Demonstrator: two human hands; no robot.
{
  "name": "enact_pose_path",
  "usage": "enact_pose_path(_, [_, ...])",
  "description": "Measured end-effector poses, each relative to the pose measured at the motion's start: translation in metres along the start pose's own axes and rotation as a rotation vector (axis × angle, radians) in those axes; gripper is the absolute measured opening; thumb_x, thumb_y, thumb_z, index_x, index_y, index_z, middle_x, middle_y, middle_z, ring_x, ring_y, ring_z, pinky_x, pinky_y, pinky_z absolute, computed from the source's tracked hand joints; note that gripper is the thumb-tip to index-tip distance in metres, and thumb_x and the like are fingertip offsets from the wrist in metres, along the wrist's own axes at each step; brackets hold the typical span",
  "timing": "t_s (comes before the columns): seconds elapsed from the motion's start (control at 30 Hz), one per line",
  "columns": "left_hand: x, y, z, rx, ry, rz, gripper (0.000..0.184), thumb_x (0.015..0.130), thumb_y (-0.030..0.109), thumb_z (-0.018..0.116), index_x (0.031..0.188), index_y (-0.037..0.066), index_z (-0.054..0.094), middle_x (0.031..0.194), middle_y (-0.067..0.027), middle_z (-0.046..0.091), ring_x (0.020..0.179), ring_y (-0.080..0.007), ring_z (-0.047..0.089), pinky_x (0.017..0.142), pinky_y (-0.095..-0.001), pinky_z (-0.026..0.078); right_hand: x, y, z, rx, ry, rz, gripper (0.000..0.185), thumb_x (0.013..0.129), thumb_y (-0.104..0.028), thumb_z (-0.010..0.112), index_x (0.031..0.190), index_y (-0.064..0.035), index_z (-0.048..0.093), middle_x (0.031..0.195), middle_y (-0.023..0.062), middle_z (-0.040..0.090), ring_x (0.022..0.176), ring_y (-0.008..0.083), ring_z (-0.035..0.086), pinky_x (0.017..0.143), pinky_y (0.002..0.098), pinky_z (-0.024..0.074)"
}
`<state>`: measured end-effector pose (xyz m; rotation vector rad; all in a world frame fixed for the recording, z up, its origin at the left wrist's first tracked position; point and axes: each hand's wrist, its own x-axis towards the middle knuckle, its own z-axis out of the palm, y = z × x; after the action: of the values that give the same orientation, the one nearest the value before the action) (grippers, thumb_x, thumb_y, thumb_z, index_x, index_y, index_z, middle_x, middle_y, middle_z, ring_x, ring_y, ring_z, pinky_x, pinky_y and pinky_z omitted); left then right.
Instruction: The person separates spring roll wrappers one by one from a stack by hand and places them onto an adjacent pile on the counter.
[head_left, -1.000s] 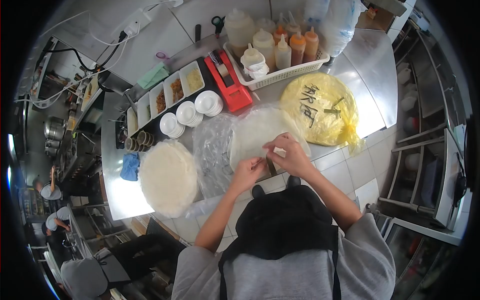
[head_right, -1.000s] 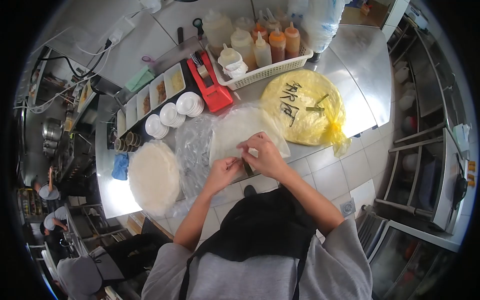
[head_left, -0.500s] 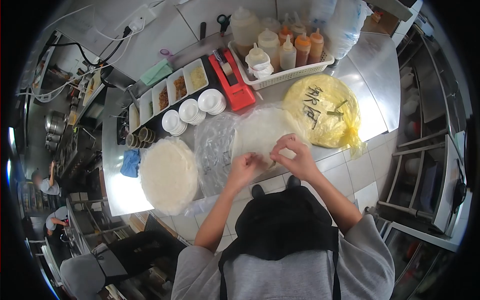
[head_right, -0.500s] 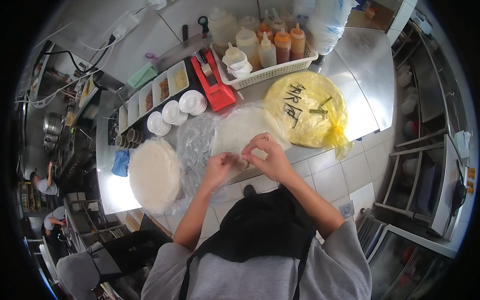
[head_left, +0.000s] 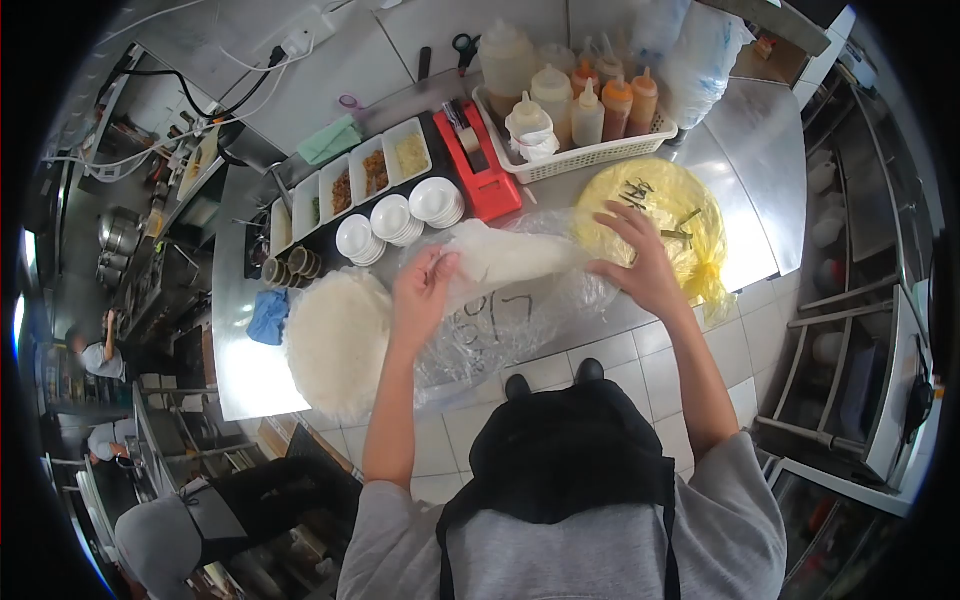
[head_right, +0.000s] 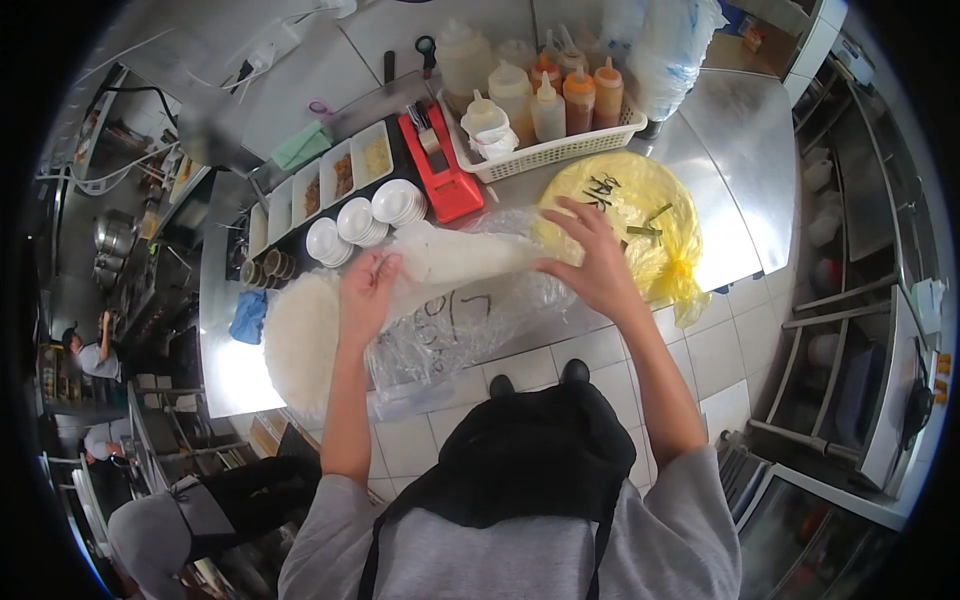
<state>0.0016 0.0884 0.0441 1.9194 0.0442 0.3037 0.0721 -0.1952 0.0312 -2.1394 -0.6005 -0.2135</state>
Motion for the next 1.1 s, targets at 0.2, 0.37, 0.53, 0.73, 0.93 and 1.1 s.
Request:
enact_pose_path(0.2, [0.005,0.061,-0.041,-0.022,0.115,0.171,0.019,0.089,0.019,0.059,0.096,0.001,0.06,0.077,0.0033,0.057,0.067,-0.0029,0.047,0.06,-0.0176,0.038,0.045,-0.002,0.059,0.365,-0.425,0.014,0.056,0.069,-0.023,0.077,0.116,-0.0033,0.055,0.112,0.0098,0.058,0.106,0.0198,0.053,0.092,0.032,0.0397])
enact_pose_path(0.37, [-0.033,0.076,-0.111,0.12,0.435,0.051,0.02,0.09,0.019,0.058,0.099,0.001,0.058,0.073,0.0042,0.057,0.059,-0.0009,0.045,0.051,-0.0161,0.035,0.071,-0.049,0.076,0.877,-0.678,0.149,0.03,0.073,-0.016,0.075,0.095,-0.0061,0.058,0.088,-0.0025,0.061,0.084,0.0073,0.054,0.074,0.0223,0.0443])
enact_pose_path(0.53, [-0.094,0.068,-0.173,0.163,0.67,0.008,0.03,0.092,0.021,0.052,0.114,0.0,0.052,0.077,-0.0036,0.062,0.056,-0.0055,0.053,0.048,-0.0172,0.039,0.093,-0.118,0.119,1.037,-0.812,-0.092,0.048,0.076,0.001,0.065,0.117,-0.0098,0.043,0.105,0.0041,0.053,0.094,0.0089,0.051,0.077,0.0237,0.0454])
enact_pose_path(0.73, [-0.127,-0.043,-0.255,0.072,0.661,-0.269,0.052,0.091,0.022,0.052,0.135,0.002,0.031,0.088,-0.0097,0.064,0.061,-0.0106,0.06,0.05,-0.0194,0.044,0.111,-0.151,0.253,0.91,-0.833,-0.029,0.076,0.069,-0.002,0.066,0.136,-0.0128,0.032,0.111,0.009,0.054,0.097,0.0158,0.052,0.081,0.0297,0.0454])
enact_pose_path(0.93, [-0.158,-0.171,-0.259,0.302,0.563,-0.291,0.065,0.081,0.003,0.06,0.138,0.0,0.028,0.122,-0.0134,0.051,0.105,-0.0188,0.052,0.085,-0.0278,0.045,0.062,-0.12,0.328,0.49,-0.588,-0.082,0.077,0.063,0.005,0.057,0.135,-0.0112,0.036,0.108,0.0146,0.057,0.089,0.0271,0.057,0.08,0.0325,0.0471])
enact_pose_path(1.1, [-0.16,-0.163,-0.25,0.196,0.544,-0.367,0.07,0.077,-0.001,0.062,0.138,0.004,0.028,0.122,-0.0154,0.049,0.111,-0.0242,0.049,0.093,-0.0343,0.04,0.063,-0.123,0.328,0.433,-0.556,-0.039,0.063,0.063,0.001,0.057,0.125,-0.0076,0.048,0.106,0.0175,0.057,0.091,0.0293,0.057,0.082,0.0352,0.0468])
